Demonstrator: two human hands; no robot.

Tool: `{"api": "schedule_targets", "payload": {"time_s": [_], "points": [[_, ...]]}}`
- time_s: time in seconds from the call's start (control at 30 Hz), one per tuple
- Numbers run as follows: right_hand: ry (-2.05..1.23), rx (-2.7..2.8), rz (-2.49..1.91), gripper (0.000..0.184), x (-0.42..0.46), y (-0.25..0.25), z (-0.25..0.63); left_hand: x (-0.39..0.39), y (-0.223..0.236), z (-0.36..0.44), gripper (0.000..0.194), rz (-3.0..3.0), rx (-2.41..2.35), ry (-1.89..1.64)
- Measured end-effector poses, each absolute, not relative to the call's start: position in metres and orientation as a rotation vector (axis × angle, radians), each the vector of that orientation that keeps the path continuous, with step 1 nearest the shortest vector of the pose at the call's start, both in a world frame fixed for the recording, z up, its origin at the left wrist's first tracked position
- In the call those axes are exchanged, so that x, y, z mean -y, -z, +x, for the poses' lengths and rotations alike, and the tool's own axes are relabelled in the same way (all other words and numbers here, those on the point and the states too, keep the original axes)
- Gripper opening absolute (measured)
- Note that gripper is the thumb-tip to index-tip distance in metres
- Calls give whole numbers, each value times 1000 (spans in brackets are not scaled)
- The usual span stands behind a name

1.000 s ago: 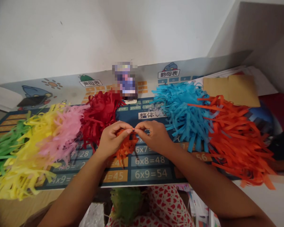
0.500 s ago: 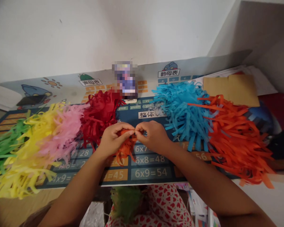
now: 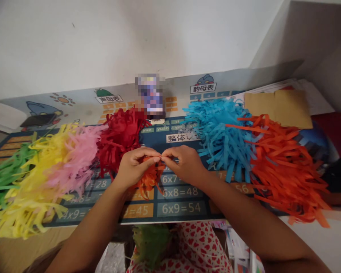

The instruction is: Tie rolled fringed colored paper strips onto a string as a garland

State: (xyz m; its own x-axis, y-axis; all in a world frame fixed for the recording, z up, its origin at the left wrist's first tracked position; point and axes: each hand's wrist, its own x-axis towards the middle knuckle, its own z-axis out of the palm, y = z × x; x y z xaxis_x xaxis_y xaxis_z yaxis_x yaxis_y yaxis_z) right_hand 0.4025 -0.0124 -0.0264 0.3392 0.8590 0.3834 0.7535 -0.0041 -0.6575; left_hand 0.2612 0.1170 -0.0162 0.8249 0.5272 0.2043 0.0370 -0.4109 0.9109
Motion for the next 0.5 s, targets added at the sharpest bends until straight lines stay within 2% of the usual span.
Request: {"api": "schedule_targets", "payload": {"time_s": [0.5], "points": [[-140,1397,-1722,11,13,28,402,-116,10,260,11,1915,-445,-509]]}}
